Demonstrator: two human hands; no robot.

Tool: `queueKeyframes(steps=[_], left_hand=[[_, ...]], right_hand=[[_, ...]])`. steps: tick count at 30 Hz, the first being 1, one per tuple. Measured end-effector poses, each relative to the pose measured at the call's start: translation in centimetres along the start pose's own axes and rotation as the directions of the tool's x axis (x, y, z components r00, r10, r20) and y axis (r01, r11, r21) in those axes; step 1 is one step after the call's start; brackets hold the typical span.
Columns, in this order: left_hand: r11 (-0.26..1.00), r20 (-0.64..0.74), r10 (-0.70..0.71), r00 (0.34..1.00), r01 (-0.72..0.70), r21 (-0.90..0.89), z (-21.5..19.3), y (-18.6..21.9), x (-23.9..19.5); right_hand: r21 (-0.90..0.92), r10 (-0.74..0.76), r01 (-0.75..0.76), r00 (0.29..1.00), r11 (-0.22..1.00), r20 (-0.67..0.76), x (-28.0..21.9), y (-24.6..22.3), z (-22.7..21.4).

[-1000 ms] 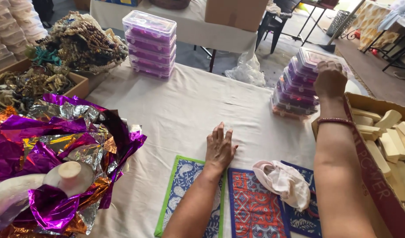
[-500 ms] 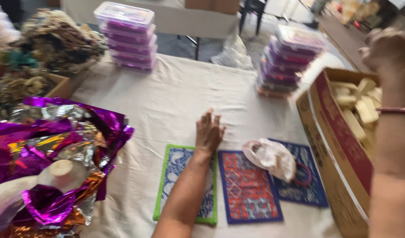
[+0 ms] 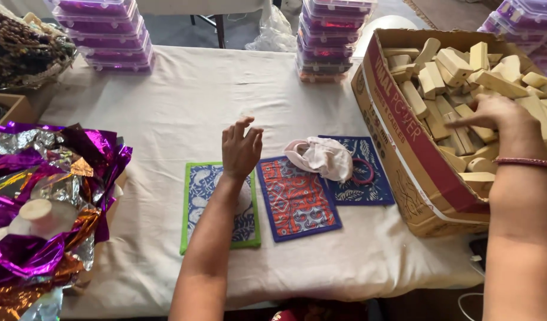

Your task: The person wraps a small wooden block in a piece of shiny purple foil, folds the edges, and places it into a clear plastic container. They then take another wooden block, wipe it with a white cloth, and wrap it in a piece of shiny gold foil.

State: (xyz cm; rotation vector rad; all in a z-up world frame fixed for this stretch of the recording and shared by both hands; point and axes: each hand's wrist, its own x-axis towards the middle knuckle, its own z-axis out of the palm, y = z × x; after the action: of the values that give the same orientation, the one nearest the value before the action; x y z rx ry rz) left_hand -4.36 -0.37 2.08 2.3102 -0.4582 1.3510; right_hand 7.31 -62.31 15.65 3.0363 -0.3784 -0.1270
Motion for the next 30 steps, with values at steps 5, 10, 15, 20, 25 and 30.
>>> queueKeyframes(steps=[5, 10, 15, 20, 25, 30], left_hand=[[0.993, 0.037, -0.110, 0.993, 0.109, 0.033, -1.3, -1.1, -1.6], [0.956, 0.060, -0.293, 0.954, 0.291, 0.034, -1.2, -2.0, -2.9], [0.975, 0.130, -0.211, 0.969, 0.199, 0.099, 1.4, -3.6, -4.4], [0.965, 0.112, -0.261, 0.959, 0.258, 0.042, -0.2, -2.3, -3.4], [0.959, 0.115, -0.282, 0.952, 0.279, 0.043, -0.6, -2.0, -3.1], [0.941, 0.149, -0.333, 0.931, 0.338, -0.009, -1.0, -1.5, -3.2]], right_hand=[[-0.040, 0.020, -0.020, 1.000, 0.999, 0.007, -0.3, -0.4, 1.2], [-0.096, 0.058, -0.057, 0.998, 0.994, 0.006, -0.4, -1.4, 1.7], [-0.170, 0.110, -0.109, 0.994, 0.979, -0.008, -0.2, -2.8, 1.5], [-0.170, 0.149, -0.164, 0.984, 0.972, -0.096, -1.5, -5.0, 0.3], [-0.245, -0.107, -0.040, 0.824, 0.969, -0.557, -1.9, -3.5, 0.9], [-0.324, -0.358, 0.174, 0.624, 0.930, -0.694, -5.2, -7.8, -2.8]])
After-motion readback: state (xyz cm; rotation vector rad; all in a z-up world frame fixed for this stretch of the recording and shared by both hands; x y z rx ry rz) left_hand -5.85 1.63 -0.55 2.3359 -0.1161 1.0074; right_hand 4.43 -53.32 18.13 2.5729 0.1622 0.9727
